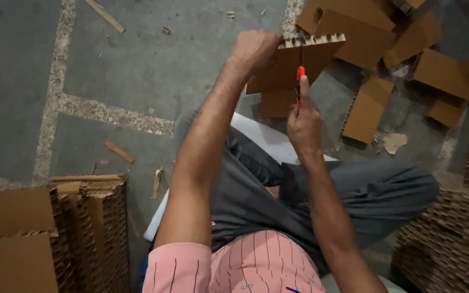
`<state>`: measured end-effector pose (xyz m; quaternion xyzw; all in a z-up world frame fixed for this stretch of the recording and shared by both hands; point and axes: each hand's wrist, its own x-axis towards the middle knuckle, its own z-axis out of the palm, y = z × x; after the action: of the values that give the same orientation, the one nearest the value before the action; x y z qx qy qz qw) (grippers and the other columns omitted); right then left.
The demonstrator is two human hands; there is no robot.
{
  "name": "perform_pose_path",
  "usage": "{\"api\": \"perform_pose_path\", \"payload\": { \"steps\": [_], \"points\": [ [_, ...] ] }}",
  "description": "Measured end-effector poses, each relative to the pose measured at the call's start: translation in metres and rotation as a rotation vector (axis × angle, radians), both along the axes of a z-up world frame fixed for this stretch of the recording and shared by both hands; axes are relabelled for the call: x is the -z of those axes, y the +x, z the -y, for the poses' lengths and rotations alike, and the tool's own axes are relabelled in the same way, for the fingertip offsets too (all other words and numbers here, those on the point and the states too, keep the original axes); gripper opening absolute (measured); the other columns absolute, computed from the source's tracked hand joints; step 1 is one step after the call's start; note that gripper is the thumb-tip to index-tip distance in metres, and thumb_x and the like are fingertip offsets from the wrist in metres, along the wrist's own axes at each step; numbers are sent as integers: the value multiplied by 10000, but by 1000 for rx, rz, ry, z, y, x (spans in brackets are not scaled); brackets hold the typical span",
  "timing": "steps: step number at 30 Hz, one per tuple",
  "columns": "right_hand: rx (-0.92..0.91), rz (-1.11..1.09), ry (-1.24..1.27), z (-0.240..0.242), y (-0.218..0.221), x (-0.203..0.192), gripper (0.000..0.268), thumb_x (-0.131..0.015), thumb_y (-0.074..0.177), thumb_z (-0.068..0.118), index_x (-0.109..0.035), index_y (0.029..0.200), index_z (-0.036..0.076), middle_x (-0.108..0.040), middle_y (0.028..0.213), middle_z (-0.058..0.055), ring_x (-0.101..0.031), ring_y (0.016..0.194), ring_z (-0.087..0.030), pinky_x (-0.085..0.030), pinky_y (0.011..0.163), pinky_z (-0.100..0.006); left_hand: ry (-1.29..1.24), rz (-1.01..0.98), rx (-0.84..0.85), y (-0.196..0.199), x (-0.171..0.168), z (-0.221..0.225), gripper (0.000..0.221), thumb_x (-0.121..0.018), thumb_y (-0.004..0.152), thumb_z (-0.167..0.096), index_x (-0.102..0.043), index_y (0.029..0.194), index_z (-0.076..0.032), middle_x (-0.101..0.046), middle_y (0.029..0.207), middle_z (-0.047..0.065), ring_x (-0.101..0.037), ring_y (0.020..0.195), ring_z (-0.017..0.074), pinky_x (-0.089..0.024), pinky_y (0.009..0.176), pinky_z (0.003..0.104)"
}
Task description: The person cuts a long strip of honeycomb cardboard using a utility knife while sitting on the floor, then stacks the cut rectangular pieces into a larger block by fitting their notched edges together.
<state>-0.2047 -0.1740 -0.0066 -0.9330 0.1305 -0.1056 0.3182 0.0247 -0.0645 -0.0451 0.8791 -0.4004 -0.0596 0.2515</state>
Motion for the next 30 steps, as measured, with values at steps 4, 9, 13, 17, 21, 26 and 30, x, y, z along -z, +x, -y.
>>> {"api": "perform_pose_path", "payload": {
  "steps": [4, 9, 13, 17, 21, 26, 30],
  "points": [
    [-26, 28, -28, -1, 3, -4, 801, -555, 1000, 7, -195, 1659, 285, -682, 1230, -308, -692, 1006, -498, -547, 756, -545, -23, 34, -28, 0, 4, 2, 335, -820, 765, -239, -694, 1053, -123, -755, 923, 163, -726, 849, 393, -569, 677, 528],
    [3, -23, -45, -1, 12, 0, 793, -554, 1020, 14, -191, 1666, 299, -707, 1148, -302, -701, 945, -499, -526, 726, -564, -22, 50, -13, 3, 10, 1, 255, -767, 806, -231, -696, 1020, -113, -752, 911, 174, -724, 839, 400, -569, 683, 526],
    [-13, -46, -55, 6, 12, 25, 795, -582, 1038, 52, -168, 1665, 311, -711, 1084, -294, -697, 883, -486, -516, 697, -562, -41, 67, -58, 6, 25, 6, 171, -650, 927, -192, -700, 1084, -146, -751, 904, 182, -726, 821, 411, -565, 649, 539],
    [-124, -35, -27, 11, -17, 76, 902, -519, 936, -37, -109, 1674, 281, -471, 1495, -365, -691, 800, -451, -537, 598, -495, -29, 56, -20, 4, 36, 8, 282, -645, 875, -169, -681, 1153, -141, -741, 876, 204, -717, 789, 424, -558, 628, 535],
    [-85, -415, -80, 14, -26, 120, 864, -514, 987, 12, -131, 1700, 313, -695, 977, -337, -660, 728, -503, -488, 640, -568, -54, 117, -73, 9, 36, 10, 209, -657, 885, -195, -690, 1087, -153, -755, 910, 177, -726, 849, 407, -563, 679, 532],
    [-52, -365, -60, 26, -37, 136, 790, -532, 970, 133, -173, 1657, 278, -679, 998, -356, -634, 817, -576, -480, 683, -639, -72, 107, -82, 2, 32, 6, 222, -634, 868, -201, -677, 1080, -151, -754, 925, 170, -719, 849, 413, -559, 663, 529],
    [61, -564, 3, 41, -57, 148, 590, -557, 986, 255, -362, 1535, 169, -685, 1024, -360, -654, 934, -549, -503, 812, -613, 150, 57, -145, -11, 23, -8, 183, -571, 977, -181, -610, 1146, -125, -759, 929, 160, -738, 868, 385, -563, 675, 533]
  ]
}}
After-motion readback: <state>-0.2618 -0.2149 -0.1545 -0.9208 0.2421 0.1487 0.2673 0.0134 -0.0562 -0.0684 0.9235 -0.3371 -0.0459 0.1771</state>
